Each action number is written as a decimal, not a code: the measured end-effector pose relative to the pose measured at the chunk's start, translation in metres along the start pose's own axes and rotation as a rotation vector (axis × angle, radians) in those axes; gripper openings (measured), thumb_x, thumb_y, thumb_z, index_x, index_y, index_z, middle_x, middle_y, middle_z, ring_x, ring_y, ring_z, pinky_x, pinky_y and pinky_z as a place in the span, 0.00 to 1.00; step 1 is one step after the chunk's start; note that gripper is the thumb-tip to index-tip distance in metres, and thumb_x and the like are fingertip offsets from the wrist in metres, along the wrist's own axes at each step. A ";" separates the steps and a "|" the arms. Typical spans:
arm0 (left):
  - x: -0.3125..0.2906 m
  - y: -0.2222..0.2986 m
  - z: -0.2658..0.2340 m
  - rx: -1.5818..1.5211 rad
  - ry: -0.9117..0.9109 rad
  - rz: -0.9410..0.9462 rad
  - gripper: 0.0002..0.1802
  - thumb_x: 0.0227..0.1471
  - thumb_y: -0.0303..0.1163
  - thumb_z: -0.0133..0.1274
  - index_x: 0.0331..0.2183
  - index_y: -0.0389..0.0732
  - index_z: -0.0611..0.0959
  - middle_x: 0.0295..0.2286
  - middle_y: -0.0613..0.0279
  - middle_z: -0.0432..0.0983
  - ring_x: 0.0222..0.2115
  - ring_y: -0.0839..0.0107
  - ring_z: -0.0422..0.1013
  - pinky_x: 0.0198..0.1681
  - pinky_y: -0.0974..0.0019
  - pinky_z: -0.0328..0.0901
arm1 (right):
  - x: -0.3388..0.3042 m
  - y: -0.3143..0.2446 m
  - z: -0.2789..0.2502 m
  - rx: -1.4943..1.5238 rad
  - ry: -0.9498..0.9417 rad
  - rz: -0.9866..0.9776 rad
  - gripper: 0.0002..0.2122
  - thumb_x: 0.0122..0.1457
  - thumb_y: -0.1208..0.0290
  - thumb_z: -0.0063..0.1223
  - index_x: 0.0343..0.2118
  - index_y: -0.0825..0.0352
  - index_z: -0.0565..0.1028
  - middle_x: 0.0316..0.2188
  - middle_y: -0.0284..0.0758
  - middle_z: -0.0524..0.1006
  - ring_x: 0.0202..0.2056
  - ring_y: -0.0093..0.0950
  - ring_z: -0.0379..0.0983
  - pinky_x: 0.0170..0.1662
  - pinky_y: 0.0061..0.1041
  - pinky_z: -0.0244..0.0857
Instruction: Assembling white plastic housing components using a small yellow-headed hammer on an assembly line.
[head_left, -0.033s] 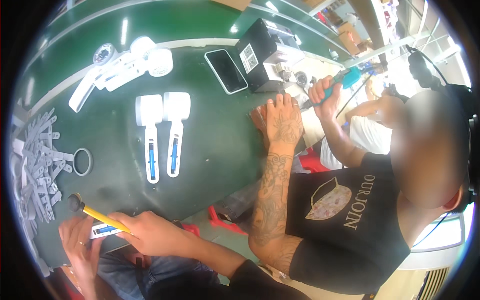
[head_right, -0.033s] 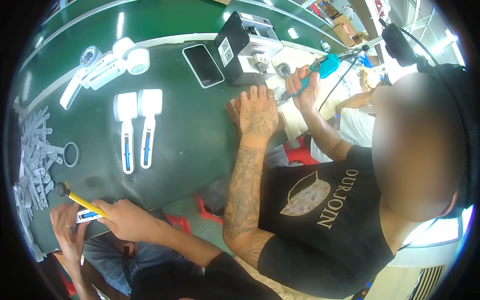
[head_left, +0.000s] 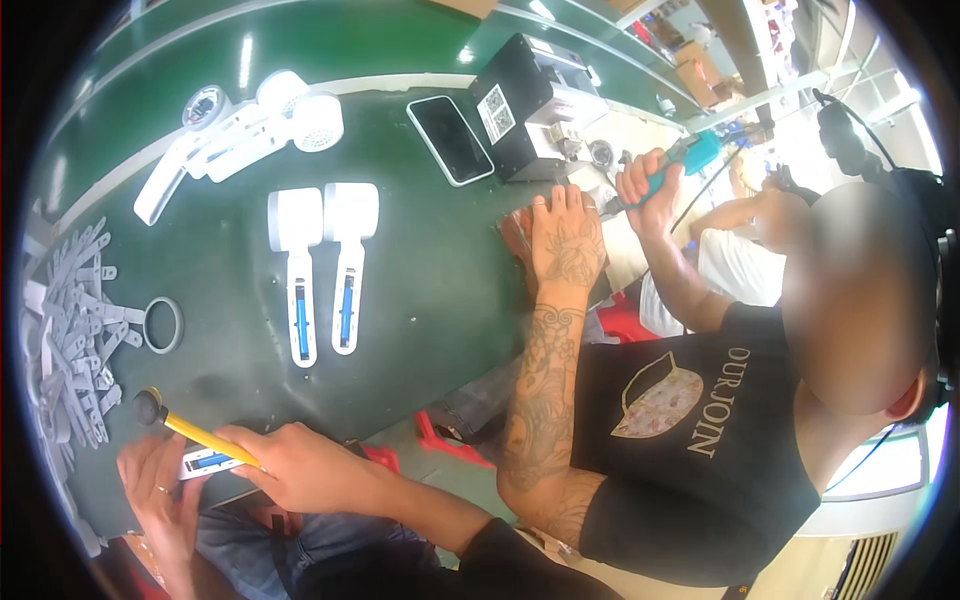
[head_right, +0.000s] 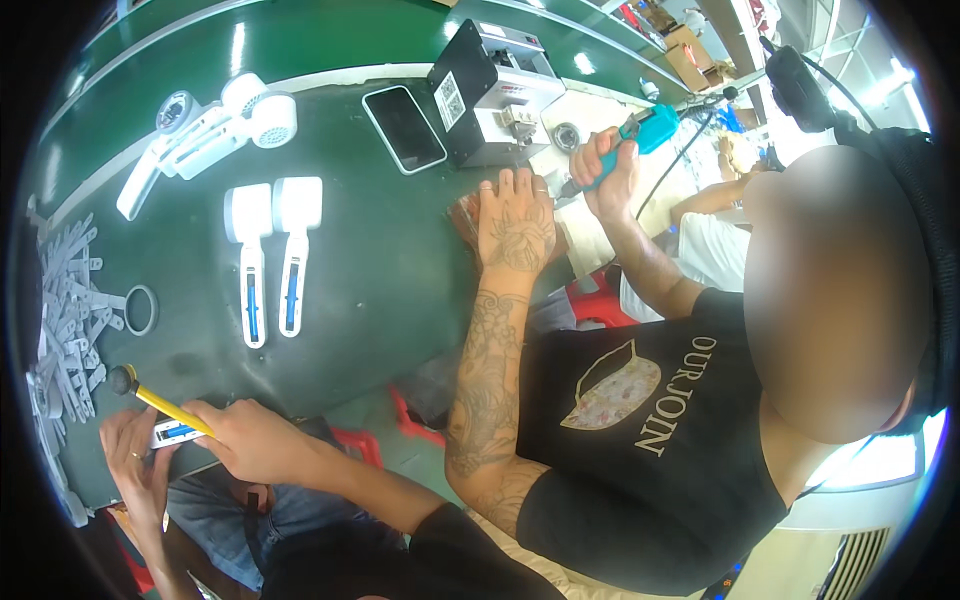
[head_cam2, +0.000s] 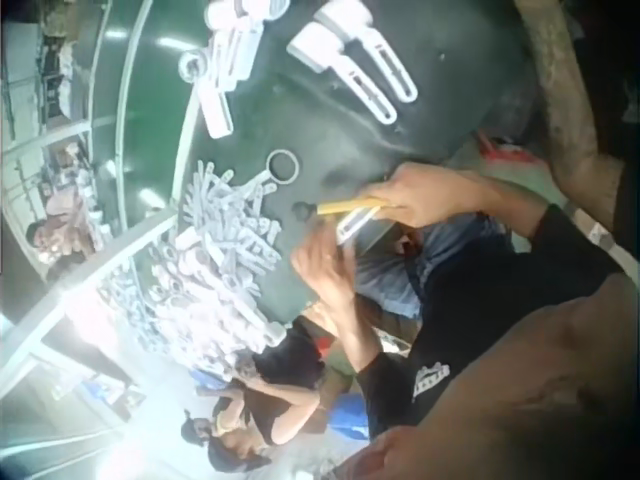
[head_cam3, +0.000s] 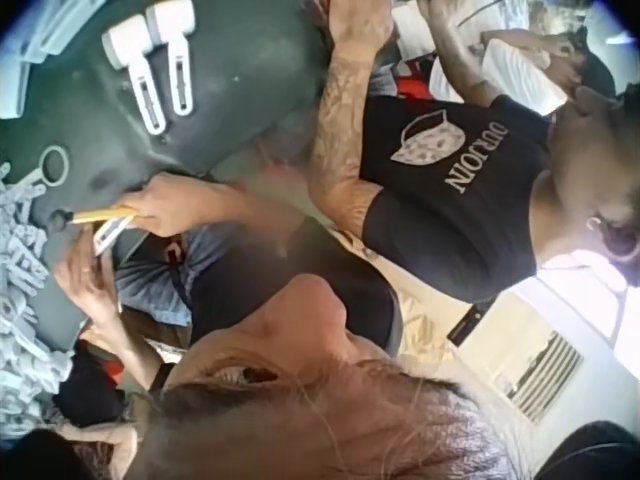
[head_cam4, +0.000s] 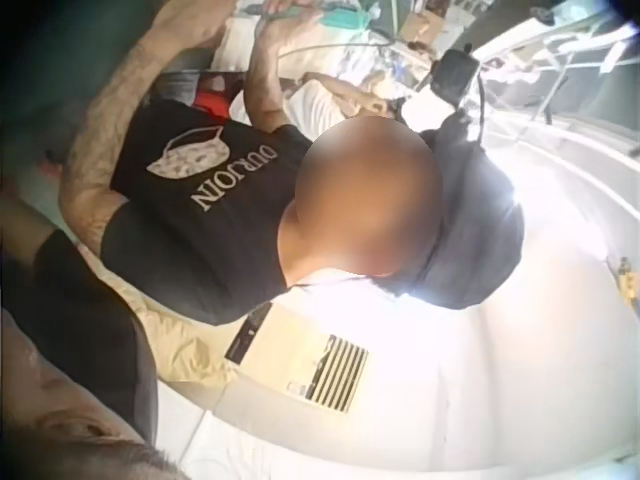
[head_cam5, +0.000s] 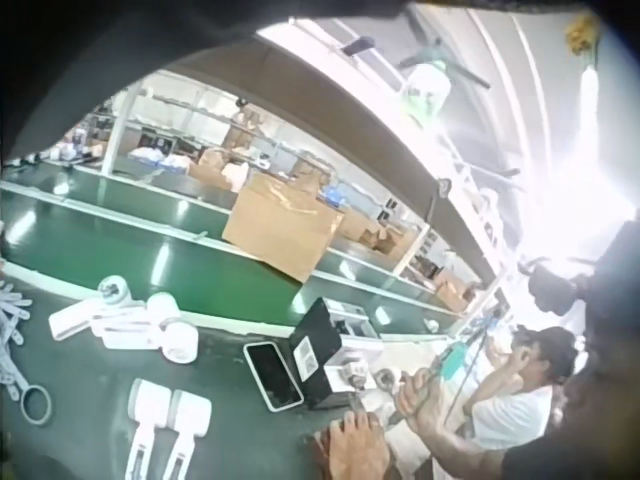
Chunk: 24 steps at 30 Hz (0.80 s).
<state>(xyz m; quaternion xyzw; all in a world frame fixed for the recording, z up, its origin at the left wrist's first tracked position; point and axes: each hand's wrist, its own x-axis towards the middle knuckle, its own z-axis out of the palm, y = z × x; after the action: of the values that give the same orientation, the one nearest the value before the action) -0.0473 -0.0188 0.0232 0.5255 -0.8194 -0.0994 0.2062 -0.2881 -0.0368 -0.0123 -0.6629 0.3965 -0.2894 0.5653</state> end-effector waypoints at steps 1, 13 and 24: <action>-0.003 0.001 0.002 0.018 0.027 -0.029 0.29 0.39 0.30 0.70 0.47 0.34 0.84 0.38 0.53 0.79 0.42 0.49 0.72 0.47 0.49 0.64 | 0.000 -0.002 -0.001 -0.002 -0.020 0.024 0.20 0.66 0.70 0.54 0.59 0.66 0.69 0.24 0.52 0.78 0.26 0.54 0.75 0.30 0.46 0.67; -0.013 -0.004 -0.015 0.009 0.138 -0.126 0.29 0.32 0.25 0.71 0.43 0.35 0.86 0.38 0.53 0.82 0.43 0.51 0.75 0.49 0.51 0.66 | 0.014 -0.005 0.023 -0.067 0.013 -0.027 0.20 0.65 0.66 0.57 0.59 0.66 0.72 0.29 0.51 0.80 0.29 0.53 0.77 0.32 0.45 0.70; -0.018 -0.015 0.021 -0.203 0.156 0.071 0.27 0.45 0.46 0.62 0.45 0.42 0.82 0.37 0.62 0.77 0.47 0.60 0.70 0.55 0.52 0.61 | -0.014 -0.015 -0.002 -0.120 0.043 0.270 0.18 0.66 0.76 0.54 0.58 0.73 0.72 0.17 0.32 0.70 0.13 0.22 0.67 0.17 0.24 0.62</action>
<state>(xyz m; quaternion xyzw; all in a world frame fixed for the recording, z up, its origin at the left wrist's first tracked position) -0.0378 -0.0103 -0.0055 0.4788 -0.8048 -0.1332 0.3247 -0.2941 -0.0252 0.0034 -0.6300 0.5107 -0.2006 0.5496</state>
